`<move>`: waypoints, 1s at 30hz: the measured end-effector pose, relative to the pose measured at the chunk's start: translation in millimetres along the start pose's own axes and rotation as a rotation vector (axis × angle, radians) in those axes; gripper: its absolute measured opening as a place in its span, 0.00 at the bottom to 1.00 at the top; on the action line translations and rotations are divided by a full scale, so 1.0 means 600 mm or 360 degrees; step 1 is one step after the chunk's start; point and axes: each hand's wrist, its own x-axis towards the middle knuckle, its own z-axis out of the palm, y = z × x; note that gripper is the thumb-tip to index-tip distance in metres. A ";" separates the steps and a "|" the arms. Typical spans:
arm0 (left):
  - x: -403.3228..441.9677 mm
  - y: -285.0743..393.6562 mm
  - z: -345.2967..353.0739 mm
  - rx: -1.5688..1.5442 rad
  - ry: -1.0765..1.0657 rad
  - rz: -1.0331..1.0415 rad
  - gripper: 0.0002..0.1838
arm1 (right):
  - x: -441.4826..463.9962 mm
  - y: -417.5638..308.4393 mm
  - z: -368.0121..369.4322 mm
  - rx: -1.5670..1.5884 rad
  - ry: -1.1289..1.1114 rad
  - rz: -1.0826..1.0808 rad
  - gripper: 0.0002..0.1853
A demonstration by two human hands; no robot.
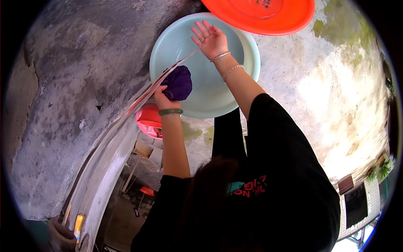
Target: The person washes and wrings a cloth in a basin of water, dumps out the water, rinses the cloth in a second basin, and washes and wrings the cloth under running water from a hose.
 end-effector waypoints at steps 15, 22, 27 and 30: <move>0.034 -0.010 -0.020 -0.0004 -0.0186 -0.0111 0.24 | -0.037 -0.037 -0.012 0.0151 -0.0061 -0.0127 0.29; 0.033 -0.014 -0.016 0.0043 -0.0136 -0.0067 0.24 | -0.050 -0.042 -0.016 0.0235 -0.0090 -0.0142 0.30; 0.010 -0.015 0.009 -0.0014 -0.0048 -0.0076 0.21 | -0.066 -0.040 -0.015 0.0203 -0.0077 -0.0054 0.30; 0.005 -0.015 0.014 -0.0003 -0.0051 -0.0127 0.22 | -0.076 -0.031 -0.007 0.0159 -0.0045 0.0036 0.31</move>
